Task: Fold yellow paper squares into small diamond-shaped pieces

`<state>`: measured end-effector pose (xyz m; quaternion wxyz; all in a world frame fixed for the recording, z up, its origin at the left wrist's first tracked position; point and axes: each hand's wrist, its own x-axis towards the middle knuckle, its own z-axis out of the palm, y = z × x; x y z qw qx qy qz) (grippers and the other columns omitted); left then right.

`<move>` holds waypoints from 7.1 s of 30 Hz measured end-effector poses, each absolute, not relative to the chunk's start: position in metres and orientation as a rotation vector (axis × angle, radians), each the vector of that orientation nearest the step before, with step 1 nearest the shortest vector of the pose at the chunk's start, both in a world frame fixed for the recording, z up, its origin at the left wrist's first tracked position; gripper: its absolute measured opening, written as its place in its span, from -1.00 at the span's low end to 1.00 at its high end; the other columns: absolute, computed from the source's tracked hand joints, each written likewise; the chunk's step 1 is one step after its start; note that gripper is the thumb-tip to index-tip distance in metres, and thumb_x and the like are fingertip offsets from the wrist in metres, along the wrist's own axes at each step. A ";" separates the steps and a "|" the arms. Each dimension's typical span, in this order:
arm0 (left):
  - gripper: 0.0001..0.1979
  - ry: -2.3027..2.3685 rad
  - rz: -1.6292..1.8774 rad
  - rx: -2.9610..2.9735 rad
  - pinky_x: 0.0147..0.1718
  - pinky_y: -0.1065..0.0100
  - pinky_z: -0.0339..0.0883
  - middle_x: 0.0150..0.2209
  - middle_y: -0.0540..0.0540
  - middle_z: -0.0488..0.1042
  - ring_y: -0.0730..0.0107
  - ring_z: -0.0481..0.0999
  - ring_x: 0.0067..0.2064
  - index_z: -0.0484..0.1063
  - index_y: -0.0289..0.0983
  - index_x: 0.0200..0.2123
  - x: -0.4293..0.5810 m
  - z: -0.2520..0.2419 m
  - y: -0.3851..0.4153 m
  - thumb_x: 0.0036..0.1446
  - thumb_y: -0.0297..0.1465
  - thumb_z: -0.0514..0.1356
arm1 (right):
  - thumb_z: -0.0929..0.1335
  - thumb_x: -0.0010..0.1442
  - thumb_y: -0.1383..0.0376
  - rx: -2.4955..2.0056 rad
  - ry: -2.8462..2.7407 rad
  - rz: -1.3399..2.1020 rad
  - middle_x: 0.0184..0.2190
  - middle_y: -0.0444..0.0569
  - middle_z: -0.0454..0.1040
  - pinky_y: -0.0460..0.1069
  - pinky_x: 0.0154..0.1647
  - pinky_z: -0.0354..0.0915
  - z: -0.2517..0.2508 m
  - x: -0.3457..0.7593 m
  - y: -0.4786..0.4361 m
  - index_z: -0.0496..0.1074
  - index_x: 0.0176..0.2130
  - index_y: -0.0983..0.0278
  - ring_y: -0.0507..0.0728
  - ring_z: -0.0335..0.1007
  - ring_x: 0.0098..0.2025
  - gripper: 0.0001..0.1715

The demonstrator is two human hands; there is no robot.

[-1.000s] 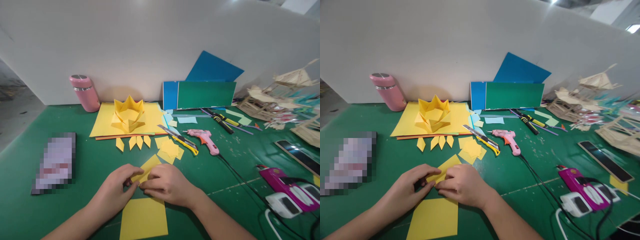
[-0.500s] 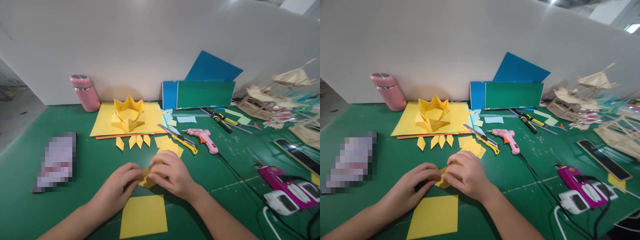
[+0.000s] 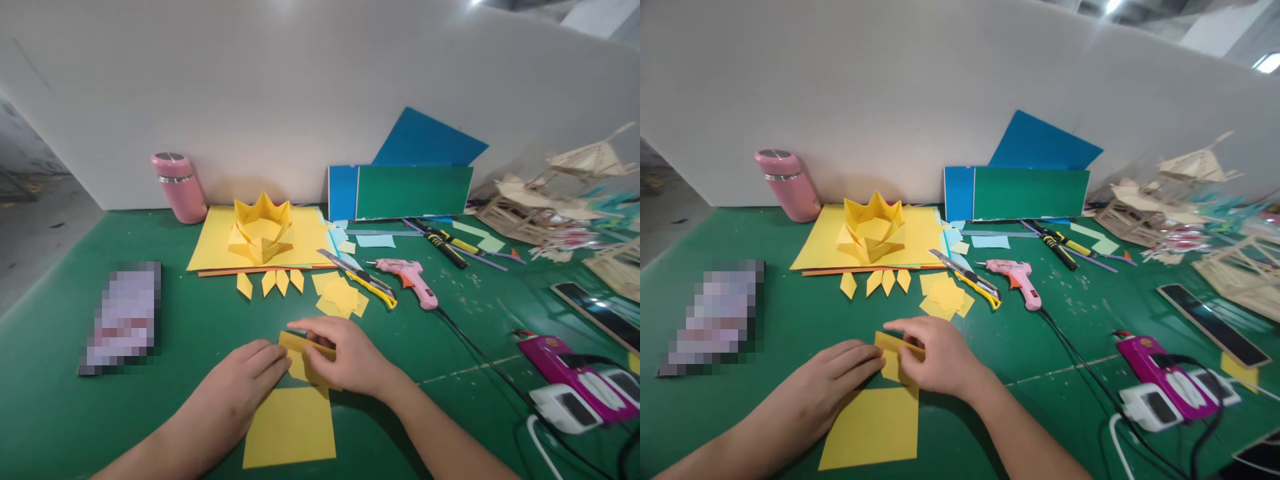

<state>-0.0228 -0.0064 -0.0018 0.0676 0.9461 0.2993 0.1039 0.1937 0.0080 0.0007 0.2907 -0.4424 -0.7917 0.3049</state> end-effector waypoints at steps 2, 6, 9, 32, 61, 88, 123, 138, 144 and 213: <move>-0.32 0.955 0.292 2.856 0.05 0.21 0.36 0.02 -0.13 0.49 0.20 0.43 0.03 0.38 -0.23 0.08 -0.028 -0.011 -0.013 -0.11 -0.75 -0.05 | 0.31 0.09 0.39 -1.244 -2.091 0.841 -0.39 -0.07 0.51 -0.09 -0.44 0.27 0.002 0.193 0.009 0.48 -0.04 0.23 0.02 0.30 -0.48 -0.58; -0.17 1.033 0.364 2.824 0.11 0.17 0.29 0.16 -0.04 0.38 0.23 0.32 0.15 0.23 -0.15 0.21 -0.037 -0.028 -0.021 -0.17 -0.75 -0.07 | 0.33 0.09 0.37 -1.323 -2.018 0.906 -0.49 -0.12 0.43 -0.13 -0.53 0.14 0.002 0.193 0.013 0.54 -0.16 0.25 -0.03 0.17 -0.54 -0.70; -0.15 1.010 0.380 2.792 0.11 0.18 0.29 0.15 -0.01 0.39 0.25 0.30 0.16 0.20 -0.12 0.22 -0.036 -0.027 -0.021 -0.17 -0.76 -0.08 | 0.31 0.07 0.43 -1.311 -1.974 1.013 -0.56 -0.17 0.35 -0.15 -0.58 0.06 0.002 0.195 0.014 0.55 -0.18 0.27 -0.05 0.09 -0.58 -0.68; -0.39 1.002 0.375 2.904 0.05 0.22 0.21 0.05 -0.02 0.46 0.25 0.34 0.06 0.36 -0.13 0.05 -0.028 -0.007 -0.013 0.00 -0.71 -0.06 | 0.35 0.13 0.43 -1.316 -2.014 0.863 -0.51 -0.18 0.33 -0.09 -0.40 0.18 -0.008 0.187 0.015 0.45 0.01 0.24 -0.01 0.16 -0.51 -0.57; -0.70 1.021 0.534 2.873 0.02 0.20 0.23 -0.03 -0.01 0.51 0.25 0.41 0.00 0.39 -0.12 0.02 -0.027 -0.011 -0.005 0.28 -0.40 -0.01 | 0.25 0.31 0.37 -0.905 -2.240 0.499 -0.43 -0.04 0.45 -0.05 -0.34 0.24 -0.015 0.201 0.021 0.52 -0.35 0.26 0.07 0.34 -0.34 -0.72; -0.68 1.071 0.416 2.832 0.09 0.07 0.17 0.08 -0.02 0.46 0.17 0.38 0.08 0.35 -0.08 0.08 -0.027 -0.013 -0.007 0.28 -0.28 0.05 | 0.23 0.32 0.38 -0.899 -2.347 0.470 -0.37 -0.02 0.48 -0.05 -0.30 0.26 -0.012 0.204 0.020 0.52 -0.28 0.28 0.08 0.36 -0.31 -0.71; -0.61 1.077 0.427 2.868 0.21 0.05 -0.02 0.07 -0.03 0.48 0.21 0.39 0.07 0.28 -0.11 0.15 -0.024 -0.016 -0.011 0.27 -0.29 0.06 | 0.25 0.32 0.34 -0.885 -2.394 0.429 -0.39 0.01 0.48 -0.05 -0.37 0.26 -0.007 0.207 0.019 0.55 -0.27 0.29 0.08 0.35 -0.35 -0.72; -0.66 1.118 0.475 2.842 -0.06 0.14 0.22 0.05 -0.03 0.48 0.16 0.37 -0.07 0.35 -0.12 0.08 -0.023 -0.012 -0.011 0.26 -0.24 0.07 | 0.22 0.32 0.35 -0.926 -2.353 0.435 -0.39 0.02 0.43 -0.02 -0.36 0.25 -0.005 0.204 0.015 0.54 -0.20 0.30 0.10 0.31 -0.33 -0.69; -0.69 1.124 0.516 2.858 -0.08 0.14 0.19 0.05 0.00 0.47 0.18 0.34 -0.12 0.37 -0.11 0.05 -0.023 -0.014 -0.012 0.27 -0.25 0.06 | 0.25 0.16 0.45 -0.967 -2.340 0.373 -0.49 -0.02 0.34 -0.02 -0.39 0.19 0.004 0.210 0.014 0.44 -0.48 0.31 0.09 0.23 -0.39 -0.74; -0.62 1.210 0.407 2.870 -0.02 0.09 0.12 -0.01 -0.05 0.49 0.14 0.38 -0.08 0.33 -0.07 0.10 -0.022 -0.013 -0.014 0.21 -0.24 0.11 | 0.27 0.30 0.36 -0.937 -2.393 0.420 -0.47 -0.04 0.45 -0.07 -0.38 0.20 -0.006 0.202 0.014 0.52 -0.32 0.29 0.07 0.33 -0.37 -0.75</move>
